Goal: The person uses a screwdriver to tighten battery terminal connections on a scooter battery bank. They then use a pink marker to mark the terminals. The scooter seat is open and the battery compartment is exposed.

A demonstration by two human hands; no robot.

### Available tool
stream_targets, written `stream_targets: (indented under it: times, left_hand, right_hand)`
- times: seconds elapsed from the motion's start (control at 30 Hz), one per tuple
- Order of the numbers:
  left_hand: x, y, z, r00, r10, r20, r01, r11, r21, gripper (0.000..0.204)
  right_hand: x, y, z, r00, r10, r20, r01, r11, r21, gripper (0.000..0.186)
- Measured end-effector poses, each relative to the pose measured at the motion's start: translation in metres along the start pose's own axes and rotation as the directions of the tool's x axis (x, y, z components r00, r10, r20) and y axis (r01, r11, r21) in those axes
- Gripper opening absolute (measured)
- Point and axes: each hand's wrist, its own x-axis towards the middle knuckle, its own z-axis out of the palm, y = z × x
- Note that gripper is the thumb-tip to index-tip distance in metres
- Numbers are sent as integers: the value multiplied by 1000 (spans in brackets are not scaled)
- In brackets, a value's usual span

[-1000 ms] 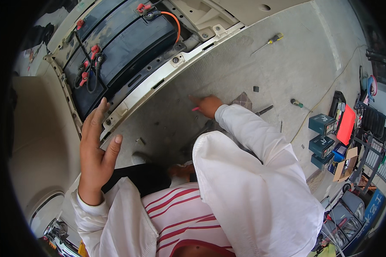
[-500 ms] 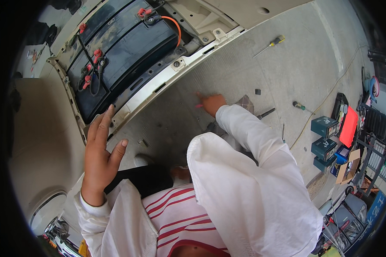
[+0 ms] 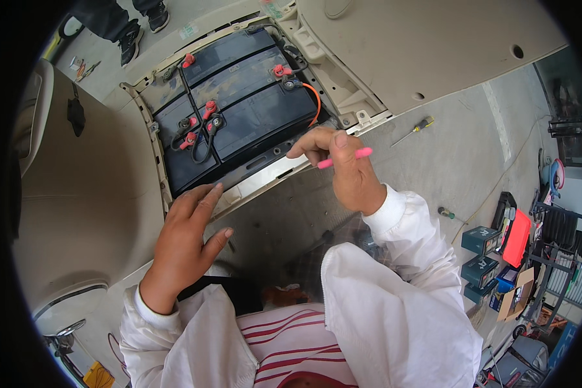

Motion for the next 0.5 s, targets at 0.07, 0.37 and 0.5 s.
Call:
stream_targets:
  times: [0.07, 0.37, 0.5]
  left_hand:
    - [2, -2, -1, 1000, 7, -7, -7, 1000, 5, 66]
    - [1, -6, -1, 1000, 16, -10, -16, 1000, -15, 62]
    - [4, -10, 0, 1000, 20, 10, -20, 1000, -7, 64]
  right_hand:
    - [18, -3, 1, 994, 87, -73, -82, 994, 66, 80]
    - [62, 19, 32, 971, 166, -175, -150, 984, 98, 23]
    - [62, 14, 45, 944, -329, -27, 272, 821, -502, 20]
